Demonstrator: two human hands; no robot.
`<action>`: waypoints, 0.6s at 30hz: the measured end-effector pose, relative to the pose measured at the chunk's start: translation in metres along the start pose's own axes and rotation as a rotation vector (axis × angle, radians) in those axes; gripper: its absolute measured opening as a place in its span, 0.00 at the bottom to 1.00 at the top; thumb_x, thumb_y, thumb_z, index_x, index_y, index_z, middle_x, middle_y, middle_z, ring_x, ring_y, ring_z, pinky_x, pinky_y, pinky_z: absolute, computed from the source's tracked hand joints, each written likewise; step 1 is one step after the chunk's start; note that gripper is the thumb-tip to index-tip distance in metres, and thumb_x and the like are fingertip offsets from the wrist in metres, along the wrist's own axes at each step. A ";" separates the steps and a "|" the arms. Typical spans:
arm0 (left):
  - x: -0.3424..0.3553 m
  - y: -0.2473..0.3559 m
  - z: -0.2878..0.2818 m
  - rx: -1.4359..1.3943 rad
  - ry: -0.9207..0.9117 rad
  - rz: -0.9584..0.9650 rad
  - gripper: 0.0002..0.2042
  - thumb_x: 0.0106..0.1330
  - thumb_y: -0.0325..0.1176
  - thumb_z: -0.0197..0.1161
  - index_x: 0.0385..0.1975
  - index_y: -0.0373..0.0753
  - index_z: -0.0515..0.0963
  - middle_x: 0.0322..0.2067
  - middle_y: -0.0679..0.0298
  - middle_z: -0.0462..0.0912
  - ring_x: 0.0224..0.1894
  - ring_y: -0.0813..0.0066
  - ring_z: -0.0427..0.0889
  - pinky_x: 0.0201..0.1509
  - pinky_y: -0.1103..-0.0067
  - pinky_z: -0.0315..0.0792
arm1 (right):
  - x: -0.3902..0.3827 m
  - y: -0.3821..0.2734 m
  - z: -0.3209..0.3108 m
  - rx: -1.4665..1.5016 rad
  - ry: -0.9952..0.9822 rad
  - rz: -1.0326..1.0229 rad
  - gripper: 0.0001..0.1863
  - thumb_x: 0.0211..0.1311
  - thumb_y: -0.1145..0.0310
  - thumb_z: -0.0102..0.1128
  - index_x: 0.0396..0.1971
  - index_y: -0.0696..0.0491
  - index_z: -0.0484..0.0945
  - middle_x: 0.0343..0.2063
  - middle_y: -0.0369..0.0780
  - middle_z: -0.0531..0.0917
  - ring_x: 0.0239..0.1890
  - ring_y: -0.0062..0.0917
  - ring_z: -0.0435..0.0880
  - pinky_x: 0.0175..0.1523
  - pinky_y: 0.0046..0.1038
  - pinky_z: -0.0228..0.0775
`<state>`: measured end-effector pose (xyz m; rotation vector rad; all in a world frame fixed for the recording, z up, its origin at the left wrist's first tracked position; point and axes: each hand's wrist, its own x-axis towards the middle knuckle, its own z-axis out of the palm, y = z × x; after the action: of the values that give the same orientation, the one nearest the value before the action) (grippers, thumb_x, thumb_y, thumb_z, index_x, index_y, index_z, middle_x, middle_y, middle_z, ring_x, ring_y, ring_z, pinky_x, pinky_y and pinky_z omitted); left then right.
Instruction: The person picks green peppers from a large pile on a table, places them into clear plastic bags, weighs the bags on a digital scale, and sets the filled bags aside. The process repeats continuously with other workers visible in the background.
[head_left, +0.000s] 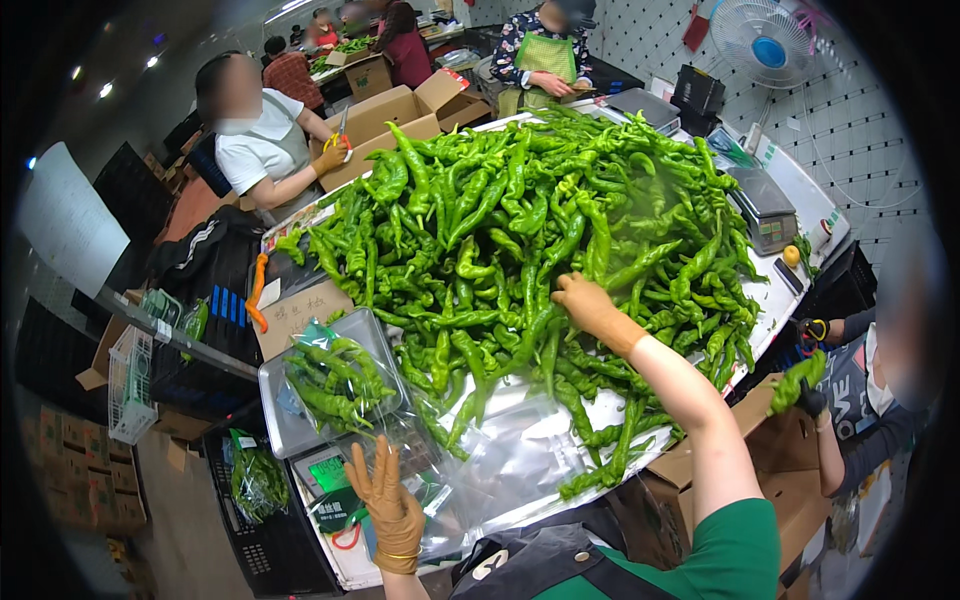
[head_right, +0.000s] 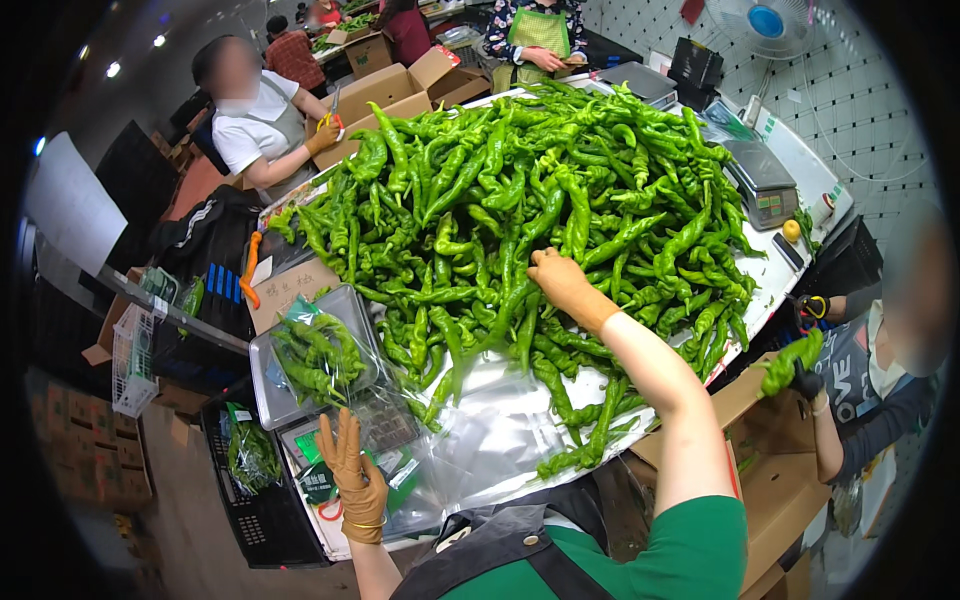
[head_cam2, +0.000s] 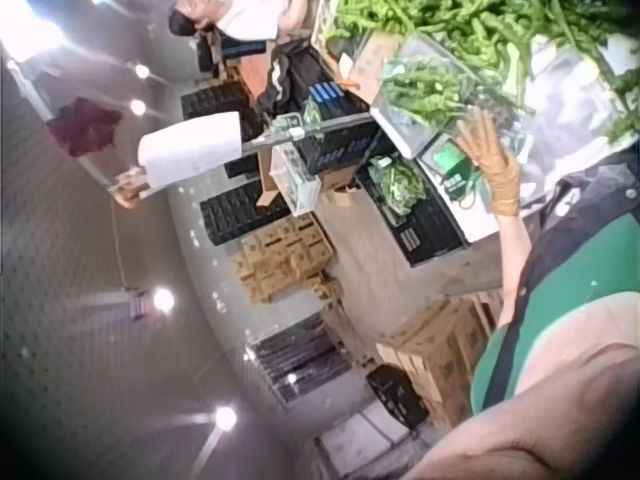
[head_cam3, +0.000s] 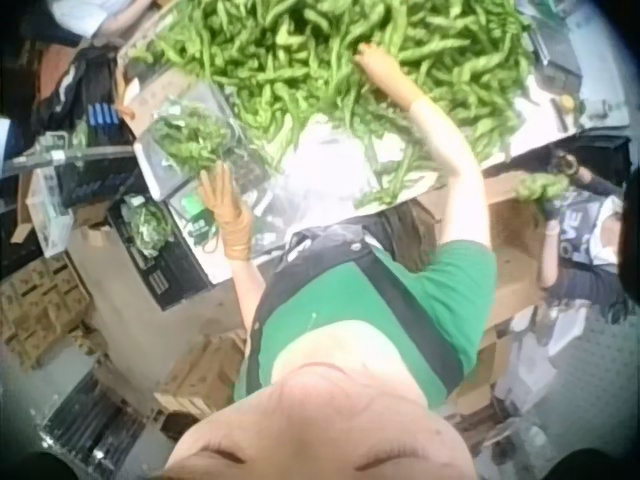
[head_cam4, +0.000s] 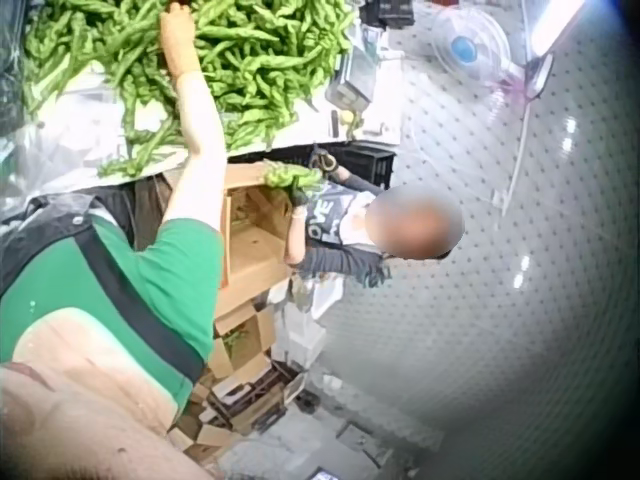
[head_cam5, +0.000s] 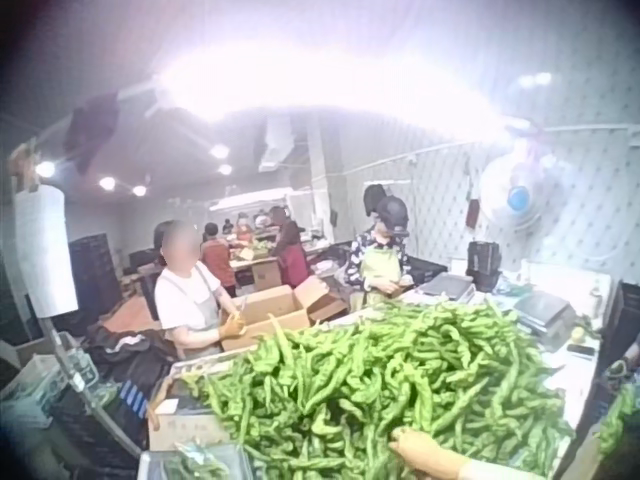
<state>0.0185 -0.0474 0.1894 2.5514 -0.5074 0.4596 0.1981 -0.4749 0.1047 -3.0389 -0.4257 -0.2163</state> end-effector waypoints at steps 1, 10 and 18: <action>-0.001 -0.001 -0.001 0.001 -0.001 -0.007 0.40 0.46 0.10 0.47 0.65 0.43 0.65 0.68 0.59 0.64 0.73 0.45 0.50 0.74 0.51 0.38 | -0.011 -0.009 -0.016 0.044 0.060 0.005 0.08 0.54 0.75 0.55 0.34 0.53 0.81 0.37 0.42 0.76 0.45 0.41 0.77 0.44 0.38 0.78; 0.005 0.002 0.006 -0.098 -0.019 0.016 0.43 0.42 0.12 0.45 0.68 0.41 0.62 0.71 0.56 0.58 0.74 0.47 0.47 0.75 0.54 0.38 | -0.197 -0.098 -0.157 1.073 -0.517 0.220 0.23 0.40 0.64 0.80 0.39 0.55 0.85 0.25 0.36 0.81 0.25 0.18 0.75 0.31 0.22 0.66; 0.002 -0.001 0.011 -0.063 -0.028 0.044 0.43 0.46 0.13 0.48 0.70 0.43 0.60 0.72 0.59 0.56 0.74 0.47 0.46 0.73 0.50 0.42 | -0.195 -0.200 -0.086 1.281 -0.489 0.540 0.24 0.44 0.63 0.78 0.40 0.60 0.84 0.30 0.37 0.85 0.31 0.17 0.78 0.38 0.22 0.70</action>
<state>0.0235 -0.0528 0.1808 2.4937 -0.5804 0.4171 -0.0542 -0.3423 0.1697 -1.7749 0.2153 0.5987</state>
